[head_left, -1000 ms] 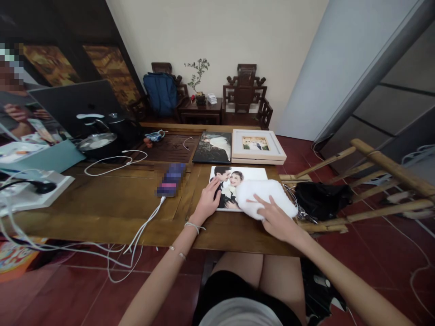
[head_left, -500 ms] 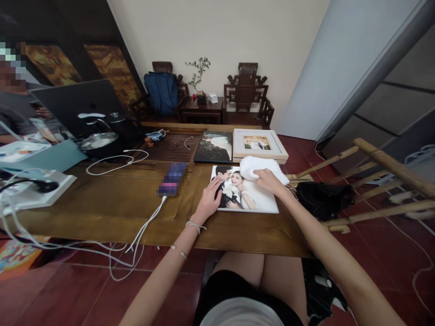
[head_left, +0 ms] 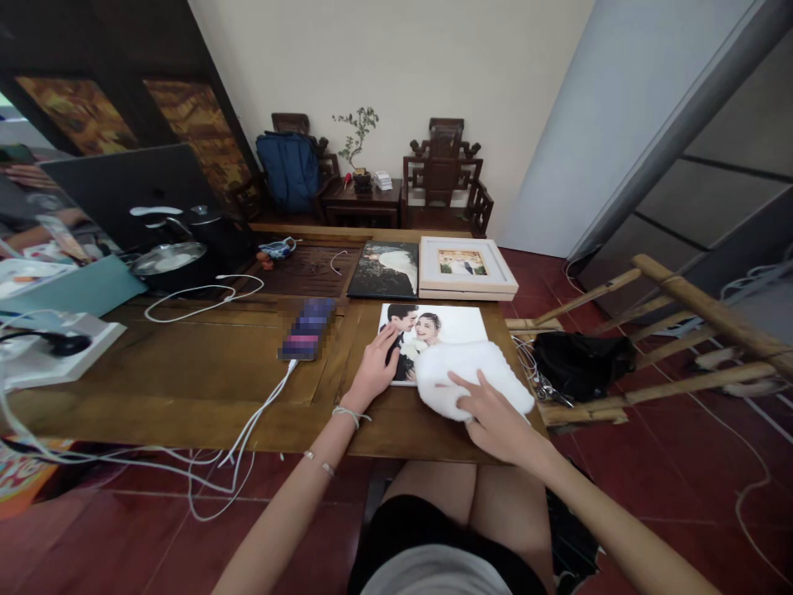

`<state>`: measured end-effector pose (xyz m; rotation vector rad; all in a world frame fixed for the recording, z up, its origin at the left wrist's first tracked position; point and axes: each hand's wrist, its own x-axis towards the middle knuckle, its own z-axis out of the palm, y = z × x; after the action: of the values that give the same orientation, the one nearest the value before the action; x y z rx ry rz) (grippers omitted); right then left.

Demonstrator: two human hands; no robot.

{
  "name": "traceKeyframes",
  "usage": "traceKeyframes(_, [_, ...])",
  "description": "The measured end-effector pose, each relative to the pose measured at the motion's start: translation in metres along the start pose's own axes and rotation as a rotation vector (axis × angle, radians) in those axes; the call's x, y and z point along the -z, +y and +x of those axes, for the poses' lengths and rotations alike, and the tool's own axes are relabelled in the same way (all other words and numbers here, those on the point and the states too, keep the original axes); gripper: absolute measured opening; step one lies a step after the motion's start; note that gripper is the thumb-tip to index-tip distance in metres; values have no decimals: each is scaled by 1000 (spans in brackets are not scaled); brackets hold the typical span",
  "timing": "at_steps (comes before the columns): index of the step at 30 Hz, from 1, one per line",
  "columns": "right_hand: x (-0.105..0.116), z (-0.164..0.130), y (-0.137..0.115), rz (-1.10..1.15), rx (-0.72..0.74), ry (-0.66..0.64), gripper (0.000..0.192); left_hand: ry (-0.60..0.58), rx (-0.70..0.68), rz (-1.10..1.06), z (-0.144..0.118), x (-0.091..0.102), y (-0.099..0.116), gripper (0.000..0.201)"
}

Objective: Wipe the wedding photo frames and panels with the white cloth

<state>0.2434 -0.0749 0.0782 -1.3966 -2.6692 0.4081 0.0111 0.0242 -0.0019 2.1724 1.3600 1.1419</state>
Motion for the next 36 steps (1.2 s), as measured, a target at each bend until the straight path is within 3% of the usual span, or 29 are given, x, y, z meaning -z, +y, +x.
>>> traceKeyframes(9, [33,130,45,-51,-155,62,28,5,-13,-6,1,4,4,38])
traceKeyframes(13, [42,160,51,-61,-186,72,27,-1,-9,0,1,4,4,39])
traceKeyframes(18, [29,140,31,-79,-207,72,28,0,-17,-11,1,3,1,39])
traceKeyframes(23, [1,68,-2,-91,-98,71,39,13,-12,-15,1,1,1,39])
traceKeyframes(28, [-14,7,-34,2,50,-30,41,-4,18,-14,1,2,2,39])
traceKeyframes(32, [-14,13,-36,17,56,-2,42,-8,19,-18,1,2,1,39])
traceKeyframes(36, [-2,62,-19,-75,-75,39,35,-11,10,-29,1,3,2,40])
